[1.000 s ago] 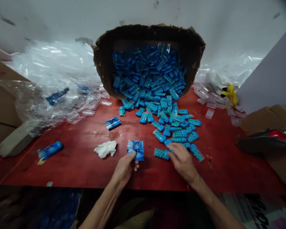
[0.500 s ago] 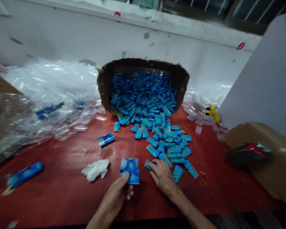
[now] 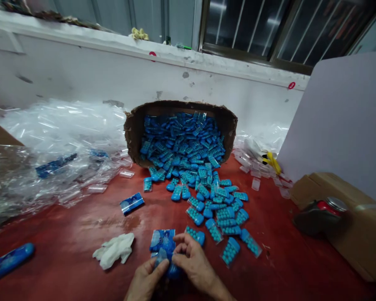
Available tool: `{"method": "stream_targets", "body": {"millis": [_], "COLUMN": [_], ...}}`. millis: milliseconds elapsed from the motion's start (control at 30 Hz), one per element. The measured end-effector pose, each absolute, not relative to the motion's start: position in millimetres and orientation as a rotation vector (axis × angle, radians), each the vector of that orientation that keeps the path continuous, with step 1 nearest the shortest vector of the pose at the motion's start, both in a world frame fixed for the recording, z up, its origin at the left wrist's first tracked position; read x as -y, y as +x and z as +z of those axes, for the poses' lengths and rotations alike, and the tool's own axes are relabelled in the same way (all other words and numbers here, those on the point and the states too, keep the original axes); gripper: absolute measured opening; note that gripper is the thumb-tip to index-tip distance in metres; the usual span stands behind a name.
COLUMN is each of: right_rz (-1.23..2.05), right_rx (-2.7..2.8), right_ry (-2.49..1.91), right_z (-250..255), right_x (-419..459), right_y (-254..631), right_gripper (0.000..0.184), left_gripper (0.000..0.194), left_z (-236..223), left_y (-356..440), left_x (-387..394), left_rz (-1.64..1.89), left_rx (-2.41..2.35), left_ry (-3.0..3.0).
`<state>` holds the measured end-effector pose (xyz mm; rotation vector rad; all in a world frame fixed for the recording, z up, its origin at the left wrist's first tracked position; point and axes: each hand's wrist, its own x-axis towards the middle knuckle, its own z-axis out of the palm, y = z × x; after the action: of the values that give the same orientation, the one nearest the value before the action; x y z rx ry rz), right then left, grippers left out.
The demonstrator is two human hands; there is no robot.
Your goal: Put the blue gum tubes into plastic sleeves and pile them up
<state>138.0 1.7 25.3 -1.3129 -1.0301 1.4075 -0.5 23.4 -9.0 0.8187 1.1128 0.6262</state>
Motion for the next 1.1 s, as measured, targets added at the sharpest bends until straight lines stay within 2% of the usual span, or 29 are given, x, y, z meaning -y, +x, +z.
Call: {"method": "stream_targets", "body": {"millis": [133, 267, 367, 600, 700, 767, 967, 1100], "right_rz": [1.369, 1.303, 1.209, 0.312, 0.150, 0.211, 0.906, 1.146], "right_rx": [0.884, 0.994, 1.149, 1.872, 1.998, 2.019, 1.711, 1.679], "right_ry": [-1.283, -1.298, -1.330, -1.902, -2.080, -2.056, -1.531, -1.360], "right_z": [21, 32, 35, 16, 9, 9, 34, 52], "right_x": [-9, -1, 4, 5, -2, -7, 3, 24], "right_y": [134, 135, 146, 184, 190, 193, 199, 195], "right_gripper": [0.028, 0.028, 0.029, 0.036, 0.036, 0.034, 0.032, 0.030], "left_gripper": [0.040, 0.030, 0.027, 0.026, 0.025, 0.025, 0.020, 0.022], "left_z": [-9, 9, 18, 18, 16, 16, 18, 18], "left_y": [-4, -3, -1, -11, -13, -13, -13, -11], "left_x": [-22, -11, -4, 4, 6, 7, 6, 7], "left_rz": [0.651, 0.755, 0.739, 0.742, 0.725, 0.731, 0.819, 0.829], "left_rx": [-1.097, -1.090, -0.996, -0.947, -0.956, -0.969, -1.054, -1.051], "left_ry": [0.843, 0.879, 0.685, 0.499, 0.439, 0.398, 0.277, 0.302]}}
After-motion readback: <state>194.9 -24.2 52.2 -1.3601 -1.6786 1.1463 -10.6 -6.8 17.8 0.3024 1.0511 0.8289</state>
